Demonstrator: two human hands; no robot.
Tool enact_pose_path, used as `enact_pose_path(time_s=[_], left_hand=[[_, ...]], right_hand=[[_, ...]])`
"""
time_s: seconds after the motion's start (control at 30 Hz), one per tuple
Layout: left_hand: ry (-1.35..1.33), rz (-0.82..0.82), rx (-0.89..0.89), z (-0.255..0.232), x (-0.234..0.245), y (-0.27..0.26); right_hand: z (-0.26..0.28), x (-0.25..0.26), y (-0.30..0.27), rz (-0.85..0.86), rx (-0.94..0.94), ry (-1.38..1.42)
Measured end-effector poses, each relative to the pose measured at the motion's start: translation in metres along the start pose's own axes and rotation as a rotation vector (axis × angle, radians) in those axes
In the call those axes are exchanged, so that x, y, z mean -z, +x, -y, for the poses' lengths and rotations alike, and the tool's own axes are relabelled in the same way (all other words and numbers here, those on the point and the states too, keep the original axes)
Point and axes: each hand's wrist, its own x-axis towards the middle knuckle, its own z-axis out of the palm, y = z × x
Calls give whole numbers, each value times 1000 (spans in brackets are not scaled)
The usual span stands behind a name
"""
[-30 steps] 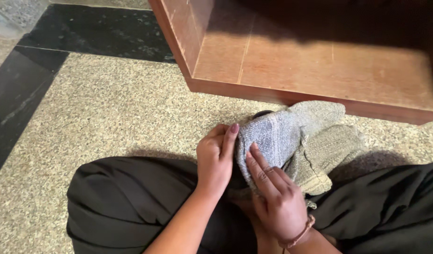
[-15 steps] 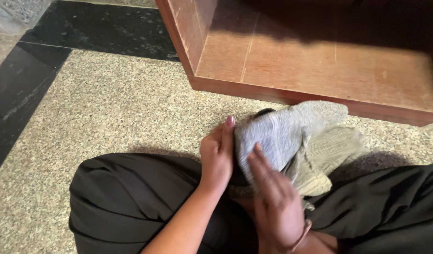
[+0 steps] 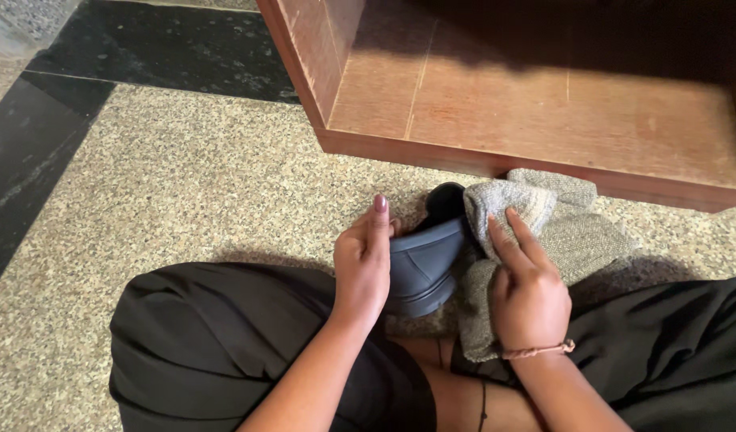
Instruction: The person sits on the floor and wipes a black slip-on shoe with a cloth, cleaning the upper, sides, and sole. After finishing one shoe, they place it on a wooden shelf and repeat the process with the second shoe.
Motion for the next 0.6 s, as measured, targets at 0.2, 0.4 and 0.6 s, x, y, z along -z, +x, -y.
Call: enact_pose_path(time_s=[0.2, 0.4, 0.6], left_hand=[[55, -19, 120, -1, 1, -1], [-101, 32, 72, -10, 2, -1], [9, -7, 37, -6, 0, 1]], right_hand=[[24, -6, -34, -37, 377, 305], [39, 0, -35, 89, 440, 114], [16, -3, -11, -34, 191, 174]])
